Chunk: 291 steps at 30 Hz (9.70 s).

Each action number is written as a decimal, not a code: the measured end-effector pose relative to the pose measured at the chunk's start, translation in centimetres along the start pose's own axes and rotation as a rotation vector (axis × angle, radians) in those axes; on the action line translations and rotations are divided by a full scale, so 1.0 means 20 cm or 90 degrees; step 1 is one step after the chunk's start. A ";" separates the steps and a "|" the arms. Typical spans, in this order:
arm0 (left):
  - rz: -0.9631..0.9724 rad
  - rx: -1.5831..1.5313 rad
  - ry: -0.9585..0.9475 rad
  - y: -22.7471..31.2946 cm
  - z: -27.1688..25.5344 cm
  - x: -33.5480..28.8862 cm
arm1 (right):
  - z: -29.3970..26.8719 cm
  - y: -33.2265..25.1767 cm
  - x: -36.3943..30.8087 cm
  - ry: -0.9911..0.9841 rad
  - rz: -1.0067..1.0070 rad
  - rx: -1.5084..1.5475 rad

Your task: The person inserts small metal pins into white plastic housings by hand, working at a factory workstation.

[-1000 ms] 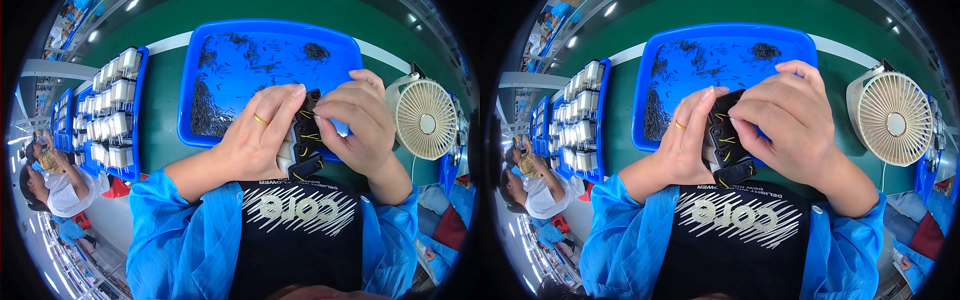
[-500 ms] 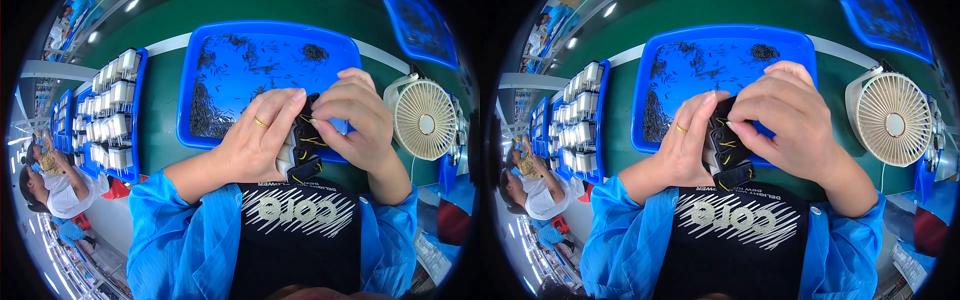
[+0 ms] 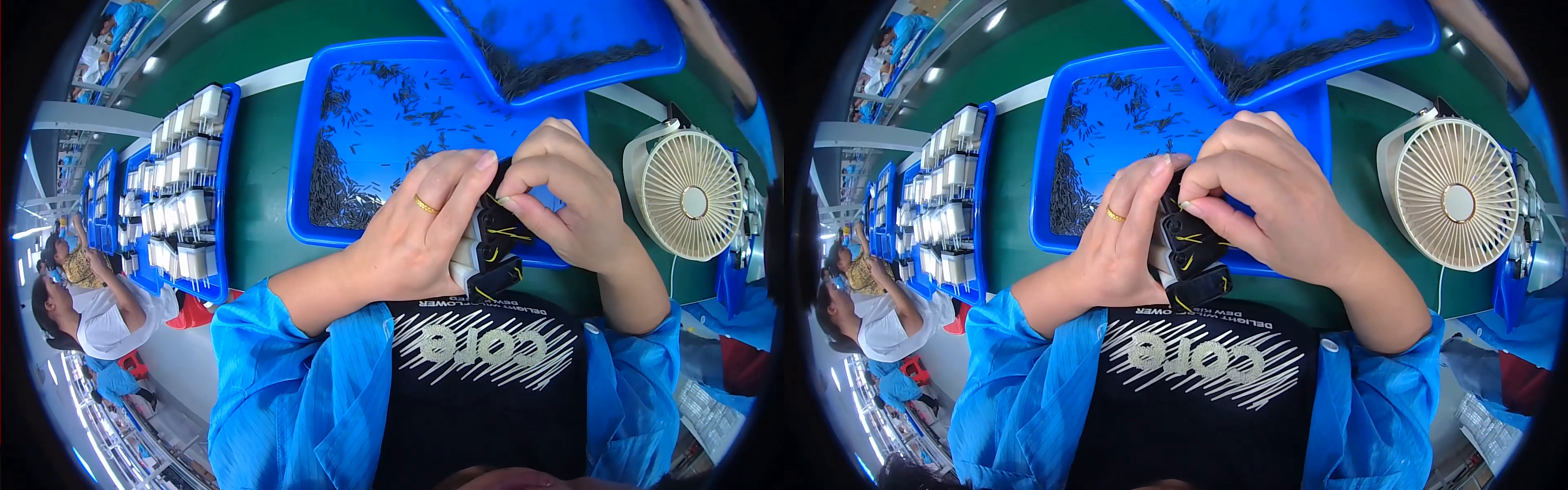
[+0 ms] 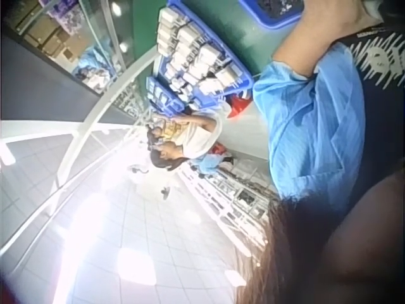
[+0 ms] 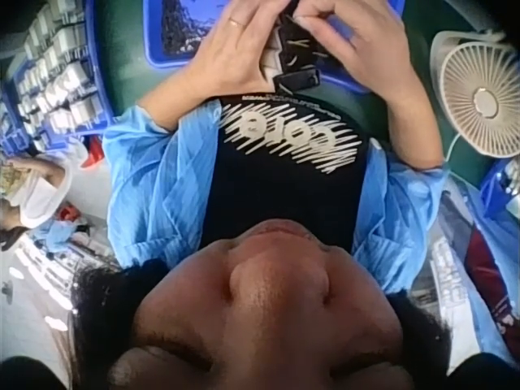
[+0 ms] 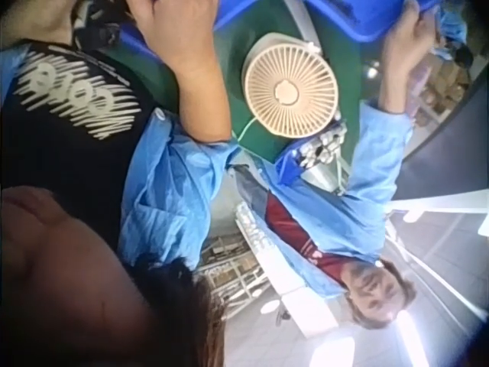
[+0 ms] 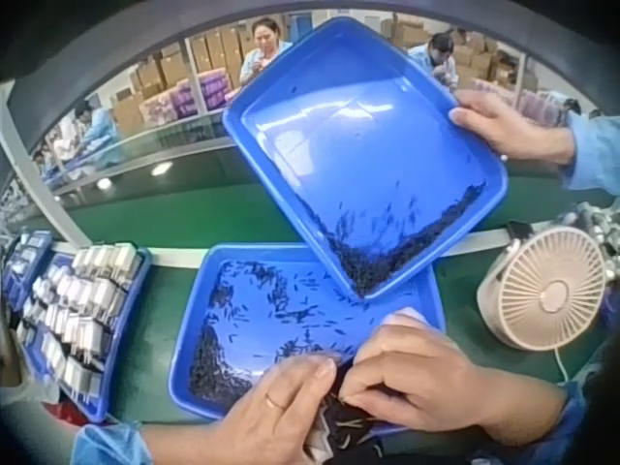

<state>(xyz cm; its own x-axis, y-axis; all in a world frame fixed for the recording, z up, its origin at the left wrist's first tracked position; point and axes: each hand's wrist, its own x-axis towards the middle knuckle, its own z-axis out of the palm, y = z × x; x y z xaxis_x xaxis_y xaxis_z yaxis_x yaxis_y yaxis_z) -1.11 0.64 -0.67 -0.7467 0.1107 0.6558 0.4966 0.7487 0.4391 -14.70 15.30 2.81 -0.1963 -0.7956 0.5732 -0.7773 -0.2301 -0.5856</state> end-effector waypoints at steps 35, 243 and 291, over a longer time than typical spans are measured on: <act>-0.032 -0.031 -0.015 0.02 -0.04 -0.01 | -0.01 -0.05 -0.05 0.048 -0.158 -0.178; -0.084 -0.058 0.047 -0.02 -0.06 -0.02 | -0.04 0.01 0.00 0.061 -0.072 -0.061; -0.212 -0.152 0.039 -0.02 -0.10 -0.02 | -0.09 0.05 -0.02 0.123 0.058 -0.017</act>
<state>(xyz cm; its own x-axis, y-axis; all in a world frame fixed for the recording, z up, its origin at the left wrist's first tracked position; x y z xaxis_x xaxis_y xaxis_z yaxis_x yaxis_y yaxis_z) -0.18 -0.99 0.08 -0.8597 -0.1566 0.4861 0.3266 0.5632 0.7590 -16.46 16.41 3.16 -0.3761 -0.6892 0.6193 -0.7656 -0.1453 -0.6267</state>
